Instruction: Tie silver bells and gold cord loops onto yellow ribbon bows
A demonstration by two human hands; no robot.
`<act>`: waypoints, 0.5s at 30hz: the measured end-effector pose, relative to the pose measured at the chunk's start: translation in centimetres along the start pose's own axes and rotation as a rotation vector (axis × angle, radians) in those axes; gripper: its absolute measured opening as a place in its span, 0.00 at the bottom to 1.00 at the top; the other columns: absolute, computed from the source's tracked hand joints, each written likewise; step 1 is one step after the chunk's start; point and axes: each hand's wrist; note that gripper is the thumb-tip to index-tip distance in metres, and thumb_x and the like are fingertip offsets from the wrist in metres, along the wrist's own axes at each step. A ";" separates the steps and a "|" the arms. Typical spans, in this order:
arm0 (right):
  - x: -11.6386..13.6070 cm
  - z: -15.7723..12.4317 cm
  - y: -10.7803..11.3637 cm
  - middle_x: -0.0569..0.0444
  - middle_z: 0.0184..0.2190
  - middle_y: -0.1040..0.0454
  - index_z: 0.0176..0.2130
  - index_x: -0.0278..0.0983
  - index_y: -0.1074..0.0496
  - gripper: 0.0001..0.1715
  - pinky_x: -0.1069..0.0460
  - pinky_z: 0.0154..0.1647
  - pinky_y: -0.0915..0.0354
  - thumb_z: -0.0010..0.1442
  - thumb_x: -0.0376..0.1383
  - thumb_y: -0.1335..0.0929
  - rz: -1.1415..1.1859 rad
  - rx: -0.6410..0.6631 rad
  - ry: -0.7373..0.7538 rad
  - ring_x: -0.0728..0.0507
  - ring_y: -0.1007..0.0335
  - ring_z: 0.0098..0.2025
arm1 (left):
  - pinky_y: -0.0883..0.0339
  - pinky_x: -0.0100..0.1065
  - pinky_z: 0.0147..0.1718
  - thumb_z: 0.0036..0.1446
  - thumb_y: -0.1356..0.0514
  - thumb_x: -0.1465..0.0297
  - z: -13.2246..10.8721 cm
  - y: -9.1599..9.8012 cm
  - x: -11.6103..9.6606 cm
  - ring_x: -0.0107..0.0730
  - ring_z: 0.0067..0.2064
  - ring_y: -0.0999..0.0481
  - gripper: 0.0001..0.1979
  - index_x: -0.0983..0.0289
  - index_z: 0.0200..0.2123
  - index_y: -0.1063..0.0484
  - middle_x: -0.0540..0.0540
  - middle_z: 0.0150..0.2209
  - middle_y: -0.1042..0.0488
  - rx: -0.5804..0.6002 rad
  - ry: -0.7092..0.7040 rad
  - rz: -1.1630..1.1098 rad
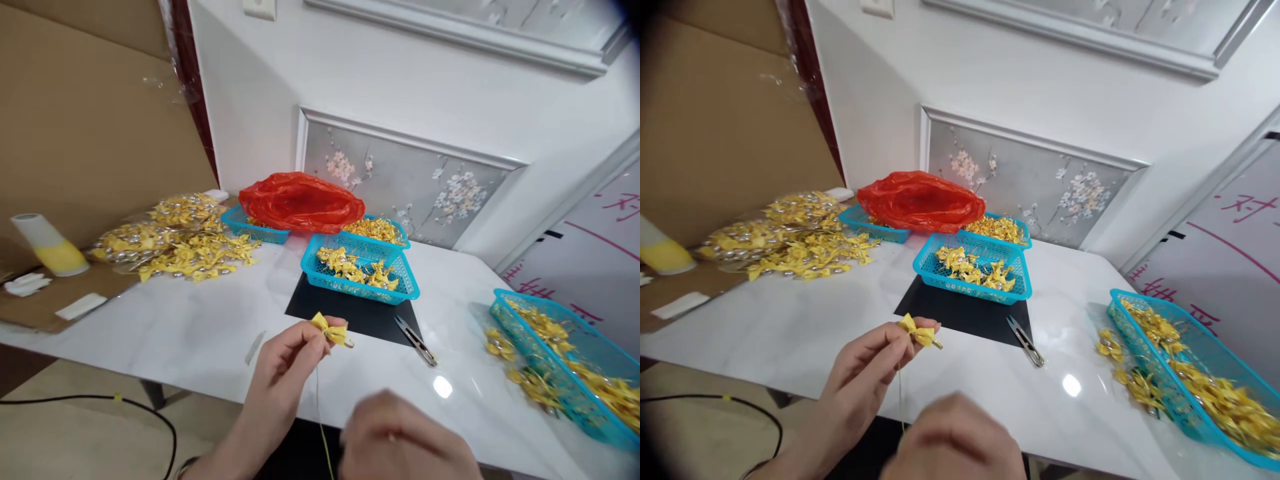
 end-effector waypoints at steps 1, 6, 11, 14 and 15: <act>-0.2 0.7 -0.1 0.52 0.41 0.26 0.45 0.38 0.27 0.06 0.53 0.36 0.27 0.68 0.35 0.34 0.033 -0.008 0.020 0.48 0.26 0.37 | 0.36 0.36 0.45 0.63 0.41 0.66 -0.3 -0.1 -0.1 0.43 0.48 0.25 0.13 0.62 0.26 0.28 0.58 0.44 0.19 0.028 -0.003 0.015; -0.8 3.1 -1.5 0.49 0.35 0.26 0.44 0.35 0.26 0.14 0.56 0.35 0.27 0.64 0.22 0.36 -0.040 -0.266 0.122 0.48 0.26 0.35 | 0.34 0.36 0.48 0.65 0.43 0.65 -1.0 0.1 -0.3 0.44 0.50 0.25 0.14 0.61 0.26 0.30 0.60 0.51 0.21 0.094 0.017 0.061; -0.9 3.3 -1.7 0.47 0.32 0.26 0.43 0.31 0.26 0.14 0.54 0.31 0.28 0.63 0.21 0.37 -0.331 -0.273 0.208 0.46 0.27 0.33 | 0.34 0.36 0.49 0.64 0.43 0.64 -1.1 0.4 0.1 0.47 0.53 0.26 0.15 0.61 0.25 0.32 0.60 0.47 0.20 0.101 -0.013 0.162; -0.9 3.3 -1.1 0.48 0.31 0.26 0.42 0.31 0.25 0.14 0.53 0.27 0.31 0.65 0.23 0.38 -0.427 -0.227 0.243 0.46 0.28 0.31 | 0.32 0.36 0.49 0.65 0.43 0.64 -1.1 0.3 0.2 0.48 0.54 0.26 0.14 0.61 0.26 0.31 0.59 0.42 0.20 0.111 -0.007 0.155; -1.0 3.3 -0.9 0.48 0.31 0.26 0.41 0.31 0.25 0.15 0.53 0.25 0.32 0.66 0.24 0.40 -0.454 -0.216 0.252 0.46 0.29 0.30 | 0.33 0.38 0.51 0.65 0.43 0.64 -1.1 0.3 0.2 0.48 0.54 0.26 0.14 0.61 0.26 0.31 0.58 0.41 0.20 0.116 0.004 0.122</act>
Point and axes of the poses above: each hand's wrist, its own z-axis towards the middle knuckle, its own y-axis out of the back of the hand, x = y × z
